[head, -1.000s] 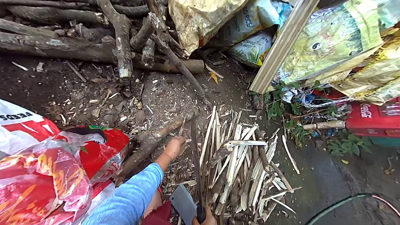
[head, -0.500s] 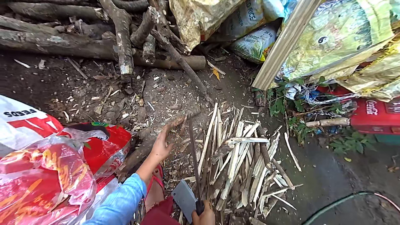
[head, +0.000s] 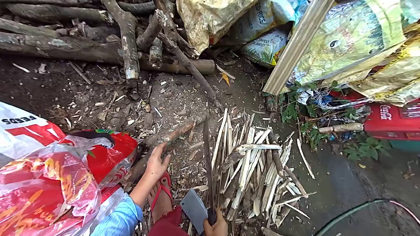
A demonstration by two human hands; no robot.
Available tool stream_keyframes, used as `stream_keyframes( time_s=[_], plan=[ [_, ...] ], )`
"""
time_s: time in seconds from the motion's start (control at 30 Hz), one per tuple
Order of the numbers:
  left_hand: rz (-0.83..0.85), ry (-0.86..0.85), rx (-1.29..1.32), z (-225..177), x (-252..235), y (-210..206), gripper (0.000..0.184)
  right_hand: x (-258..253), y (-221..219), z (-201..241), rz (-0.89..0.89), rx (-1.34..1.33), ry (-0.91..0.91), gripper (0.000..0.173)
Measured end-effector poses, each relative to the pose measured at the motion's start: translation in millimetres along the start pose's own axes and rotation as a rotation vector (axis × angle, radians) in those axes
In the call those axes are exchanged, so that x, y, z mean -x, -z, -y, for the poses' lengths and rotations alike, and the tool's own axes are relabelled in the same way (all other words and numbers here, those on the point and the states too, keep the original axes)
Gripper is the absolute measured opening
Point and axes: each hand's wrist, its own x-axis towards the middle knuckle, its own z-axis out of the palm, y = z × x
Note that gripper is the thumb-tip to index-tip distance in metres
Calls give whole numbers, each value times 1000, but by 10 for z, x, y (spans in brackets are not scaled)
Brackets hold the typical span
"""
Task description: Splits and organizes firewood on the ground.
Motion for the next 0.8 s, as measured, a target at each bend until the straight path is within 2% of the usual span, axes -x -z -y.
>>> stream_keyframes(
  time_s=[0.17,0.37,0.47,0.53,0.67,0.73,0.8],
  plan=[
    [-27,-33,6,68,18,-12,51,-57,-185,-65,118,110,-113,47],
    [-48,-40,-6,99,29,39,48,23,-238,-46,19,38,13,46],
    [-47,-20,-8,115,24,29,47,-135,-277,-73,185,162,-165,46],
    [-49,-25,-4,91,15,21,47,-241,-260,-131,274,190,-216,46],
    [-44,-36,-17,108,39,40,46,-142,-181,-192,188,143,-130,50],
    [50,12,-80,106,38,30,44,-113,-112,-145,122,87,-68,48],
    [271,132,-175,54,-5,-31,39,-152,-49,-105,79,33,-21,46]
  ],
)
